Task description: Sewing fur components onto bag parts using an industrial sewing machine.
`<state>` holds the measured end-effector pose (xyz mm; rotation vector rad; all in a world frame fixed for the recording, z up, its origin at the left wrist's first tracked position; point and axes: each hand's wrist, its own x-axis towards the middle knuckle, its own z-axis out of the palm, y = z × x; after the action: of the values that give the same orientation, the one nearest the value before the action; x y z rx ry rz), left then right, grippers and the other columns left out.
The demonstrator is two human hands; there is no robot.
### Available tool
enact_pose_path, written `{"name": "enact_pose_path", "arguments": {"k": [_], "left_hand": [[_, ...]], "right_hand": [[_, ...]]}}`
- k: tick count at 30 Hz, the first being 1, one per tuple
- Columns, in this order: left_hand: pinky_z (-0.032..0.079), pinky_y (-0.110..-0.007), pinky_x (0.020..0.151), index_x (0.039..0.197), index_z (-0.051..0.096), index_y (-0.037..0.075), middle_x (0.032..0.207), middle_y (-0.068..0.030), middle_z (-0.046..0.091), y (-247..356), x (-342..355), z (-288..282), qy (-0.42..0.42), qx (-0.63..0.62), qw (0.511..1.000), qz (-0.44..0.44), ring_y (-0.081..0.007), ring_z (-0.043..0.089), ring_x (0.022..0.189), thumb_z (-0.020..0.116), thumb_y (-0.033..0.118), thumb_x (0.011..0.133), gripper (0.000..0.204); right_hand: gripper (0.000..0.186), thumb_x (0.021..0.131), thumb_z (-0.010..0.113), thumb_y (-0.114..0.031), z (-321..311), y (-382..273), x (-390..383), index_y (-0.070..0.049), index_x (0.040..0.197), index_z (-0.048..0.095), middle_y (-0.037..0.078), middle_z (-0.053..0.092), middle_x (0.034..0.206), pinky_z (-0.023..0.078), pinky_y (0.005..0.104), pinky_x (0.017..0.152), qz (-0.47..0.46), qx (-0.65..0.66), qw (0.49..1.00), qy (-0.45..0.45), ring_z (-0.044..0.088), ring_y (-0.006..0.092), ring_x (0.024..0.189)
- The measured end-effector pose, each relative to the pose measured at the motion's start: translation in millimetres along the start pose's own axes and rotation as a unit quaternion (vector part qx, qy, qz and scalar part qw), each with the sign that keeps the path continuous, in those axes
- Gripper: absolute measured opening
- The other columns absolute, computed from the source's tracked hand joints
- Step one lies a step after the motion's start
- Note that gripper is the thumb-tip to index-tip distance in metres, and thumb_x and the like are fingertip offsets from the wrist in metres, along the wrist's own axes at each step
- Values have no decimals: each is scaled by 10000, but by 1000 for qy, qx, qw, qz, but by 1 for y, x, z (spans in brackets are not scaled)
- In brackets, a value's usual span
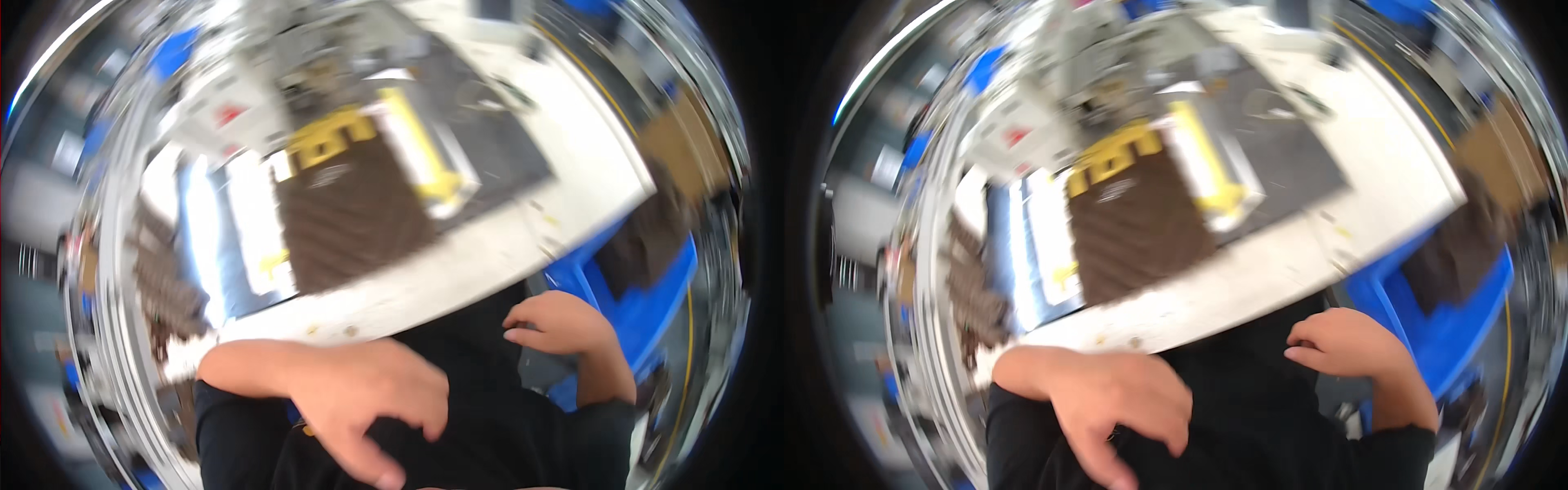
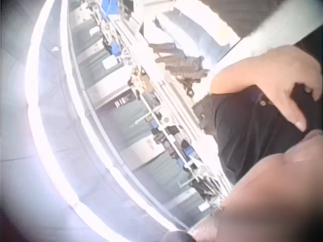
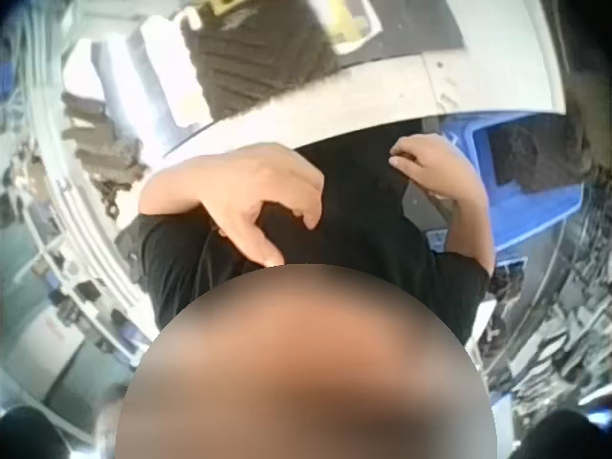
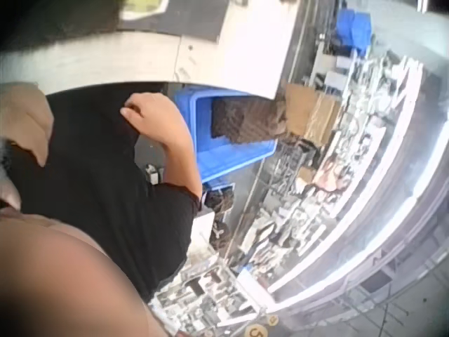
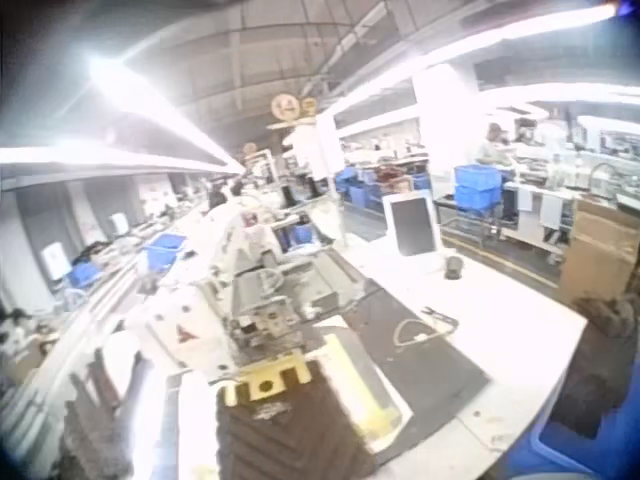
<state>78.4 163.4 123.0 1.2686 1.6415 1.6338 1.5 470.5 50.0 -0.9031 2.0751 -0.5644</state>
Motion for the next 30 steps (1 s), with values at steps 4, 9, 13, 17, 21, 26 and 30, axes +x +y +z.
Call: {"name": "enact_pose_path", "arguments": {"k": [4,9,13,17,21,26,30], "left_hand": [[546,-409,735,1030,721,79,928,-141,708,26,-118,-42,266,376,818,-345,-331,686,856,811,345,851,333],[542,-377,745,1007,733,25,907,-154,731,69,-316,-81,475,396,498,-607,-248,695,824,734,320,918,308],[538,-389,666,956,715,-21,792,-125,704,79,-496,-67,585,320,363,-651,-207,669,720,703,339,950,360],[540,-404,584,953,711,-1,852,-152,702,41,-566,-56,704,97,223,-667,-255,692,710,789,371,836,397],[502,-390,531,1011,678,-3,791,-114,640,15,-581,-51,746,48,222,-626,-231,626,636,824,346,799,433],[453,-377,510,937,669,7,761,-107,618,7,-578,-71,752,40,225,-619,-213,586,608,824,312,785,374],[442,-365,506,887,658,14,749,-91,604,44,-650,-43,820,-35,226,-524,-201,563,592,808,277,785,320]], "right_hand": [[203,892,690,-167,-42,-34,69,-8,1011,732,172,723,911,543,365,680,-47,35,987,148,695,302,772],[112,922,673,-75,-64,-44,159,23,967,704,5,629,746,451,248,624,-73,99,970,211,561,79,675],[102,940,673,-80,-69,-34,211,19,931,696,4,631,761,451,257,631,-26,158,967,200,556,77,686],[125,948,677,-98,-64,-15,218,5,881,652,-40,560,714,392,226,645,-32,149,947,282,486,49,679],[112,930,685,-84,-62,-23,216,8,875,653,-51,535,698,377,226,621,-30,128,948,290,461,42,662],[93,913,693,-60,-62,-23,212,12,870,655,-50,538,697,375,219,611,-45,139,948,283,457,33,652],[80,904,694,-50,-65,-20,216,17,877,660,-33,552,695,392,222,620,-80,144,948,273,478,42,653]]}}
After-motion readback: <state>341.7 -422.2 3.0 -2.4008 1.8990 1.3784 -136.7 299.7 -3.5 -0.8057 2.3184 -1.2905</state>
